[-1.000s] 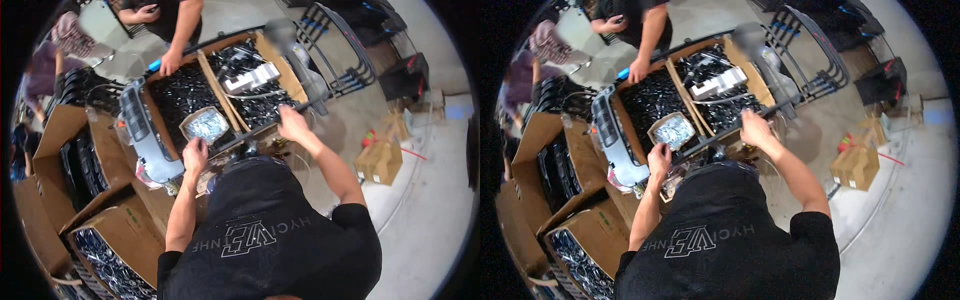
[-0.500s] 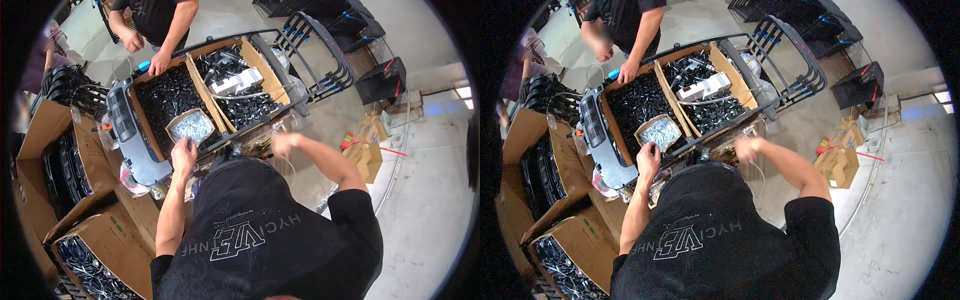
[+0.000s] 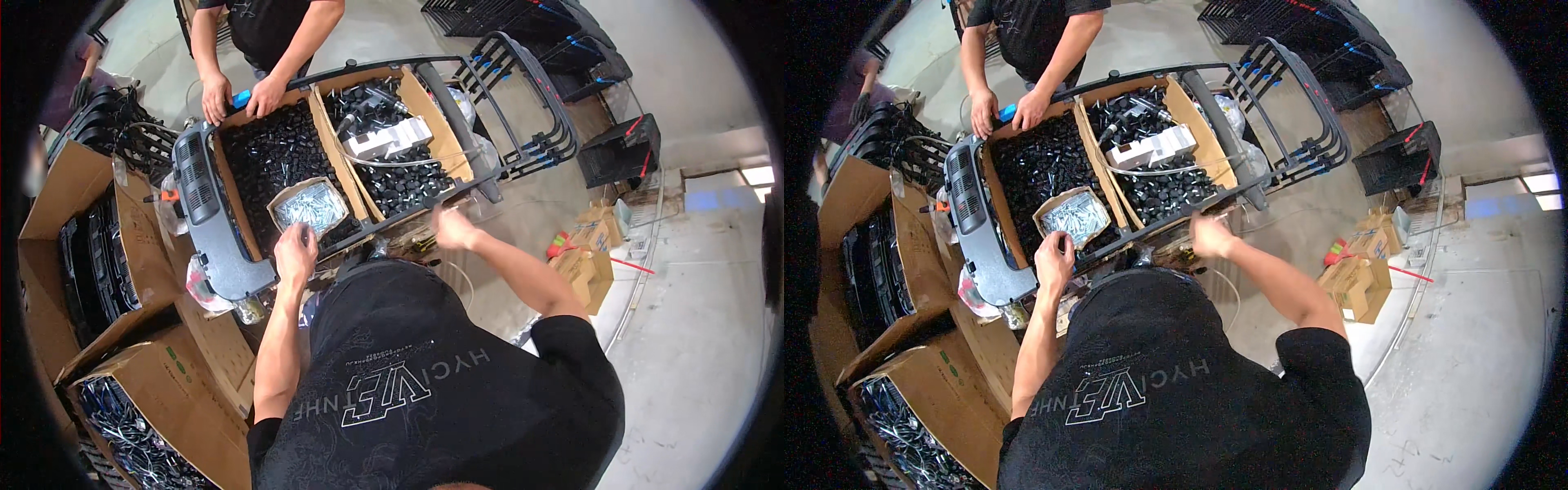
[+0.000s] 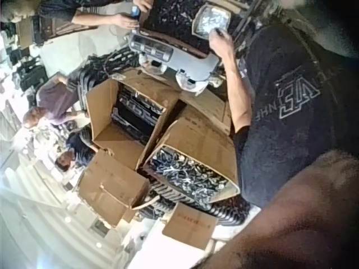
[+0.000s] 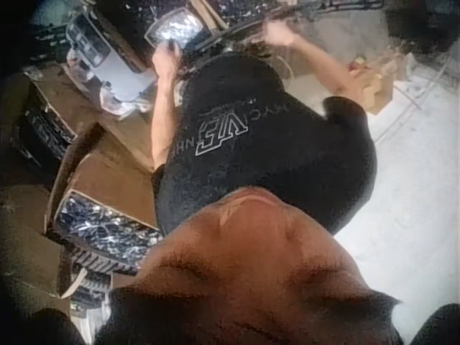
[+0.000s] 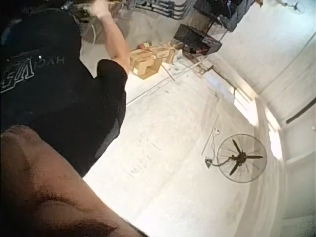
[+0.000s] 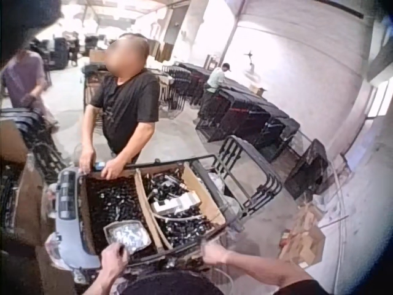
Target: Manually assemble metal frames and electronic parts using power drivers in a factory setting.
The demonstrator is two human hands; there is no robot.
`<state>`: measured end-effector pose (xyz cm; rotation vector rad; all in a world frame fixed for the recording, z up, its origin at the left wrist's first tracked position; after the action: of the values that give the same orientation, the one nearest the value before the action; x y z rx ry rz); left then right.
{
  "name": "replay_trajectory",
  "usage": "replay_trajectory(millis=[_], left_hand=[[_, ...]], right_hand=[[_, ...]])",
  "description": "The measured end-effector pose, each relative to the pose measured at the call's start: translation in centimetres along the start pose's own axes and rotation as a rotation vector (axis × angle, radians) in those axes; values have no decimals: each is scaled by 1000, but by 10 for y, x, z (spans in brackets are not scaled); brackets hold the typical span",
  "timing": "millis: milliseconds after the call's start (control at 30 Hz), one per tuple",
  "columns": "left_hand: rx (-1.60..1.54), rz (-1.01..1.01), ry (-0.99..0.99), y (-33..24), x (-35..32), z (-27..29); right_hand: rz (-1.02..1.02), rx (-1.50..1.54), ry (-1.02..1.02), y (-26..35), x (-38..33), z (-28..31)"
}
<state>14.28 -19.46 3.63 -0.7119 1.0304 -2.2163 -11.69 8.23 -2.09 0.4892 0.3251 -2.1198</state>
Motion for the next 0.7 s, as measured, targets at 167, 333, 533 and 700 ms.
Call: replay_trajectory(millis=[167,333,533,700], left_hand=[[-6,83,19,2,5,-2],[20,58,60,7,0,-8],[28,69,46,5,1,-7],[21,95,19,11,1,-3]], right_hand=[[413,-190,574,14,-52,-58],[-200,207,-517,-44,18,174],[-297,240,-170,-34,30,89],[343,212,1005,46,-110,-91]])
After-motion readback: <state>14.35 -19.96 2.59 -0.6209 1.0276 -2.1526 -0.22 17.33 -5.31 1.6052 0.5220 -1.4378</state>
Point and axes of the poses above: each hand's wrist, its own x-axis towards the middle knuckle, its own z-axis out of the back of the hand, y = z × x, the point moved 10 cm from there along x, towards the middle knuckle, and after that the axes turned 5 degrees about -x, right-handed, at the moved point
